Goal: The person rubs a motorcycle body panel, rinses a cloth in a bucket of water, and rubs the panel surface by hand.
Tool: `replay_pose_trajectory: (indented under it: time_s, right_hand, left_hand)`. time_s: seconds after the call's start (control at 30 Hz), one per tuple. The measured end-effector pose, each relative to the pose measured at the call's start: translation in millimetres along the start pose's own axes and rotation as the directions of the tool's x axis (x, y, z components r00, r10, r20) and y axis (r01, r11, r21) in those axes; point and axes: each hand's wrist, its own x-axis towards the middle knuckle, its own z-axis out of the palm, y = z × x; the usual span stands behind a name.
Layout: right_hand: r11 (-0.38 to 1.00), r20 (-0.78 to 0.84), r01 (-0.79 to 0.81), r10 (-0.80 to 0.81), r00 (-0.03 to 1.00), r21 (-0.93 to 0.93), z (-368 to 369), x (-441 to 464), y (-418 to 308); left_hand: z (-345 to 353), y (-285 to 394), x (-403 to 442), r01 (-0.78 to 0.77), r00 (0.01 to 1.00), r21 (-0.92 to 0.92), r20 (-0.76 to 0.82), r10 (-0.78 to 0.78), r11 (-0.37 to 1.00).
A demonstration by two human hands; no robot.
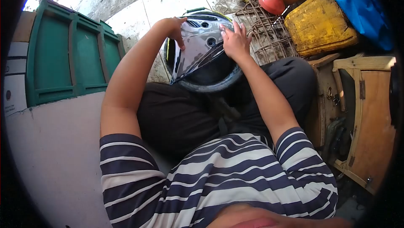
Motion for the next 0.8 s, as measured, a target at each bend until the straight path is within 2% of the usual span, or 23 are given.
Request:
replay_pose_trajectory:
  time_s: [0.23,0.4,0.53,0.63,0.73,0.8]
  right_hand:
    - [1.000,0.007,-0.010,0.010,1.000,-0.006,1.3,-11.9,-4.2]
    - [1.000,0.044,-0.004,0.005,0.999,-0.015,-1.5,6.1,-8.1]
    - [1.000,0.023,-0.002,0.001,1.000,0.030,5.8,-14.6,-10.9]
    - [0.999,-0.049,0.018,-0.020,0.999,-0.033,2.2,-9.8,-14.6]
    - [0.999,0.002,0.023,-0.023,1.000,-0.035,1.3,11.5,-12.0]
    - [0.999,-0.024,0.038,-0.038,0.999,0.006,7.7,4.1,-9.7]
  left_hand:
    - [-5.3,9.2,-8.4,0.043,0.999,0.021,0.001,-0.043,0.999]
    - [1.3,2.7,3.6,0.060,0.998,-0.058,0.027,-0.058,0.997]
    - [-0.2,3.3,-0.9,0.025,1.000,-0.003,-0.001,-0.025,1.000]
    - [-1.7,4.1,-1.3,0.019,1.000,-0.008,0.014,-0.019,1.000]
    - [1.5,3.8,-4.3,0.017,1.000,-0.066,0.022,-0.016,0.998]
    - [-4.1,3.6,-7.2,0.016,1.000,-0.047,0.003,-0.016,0.999]
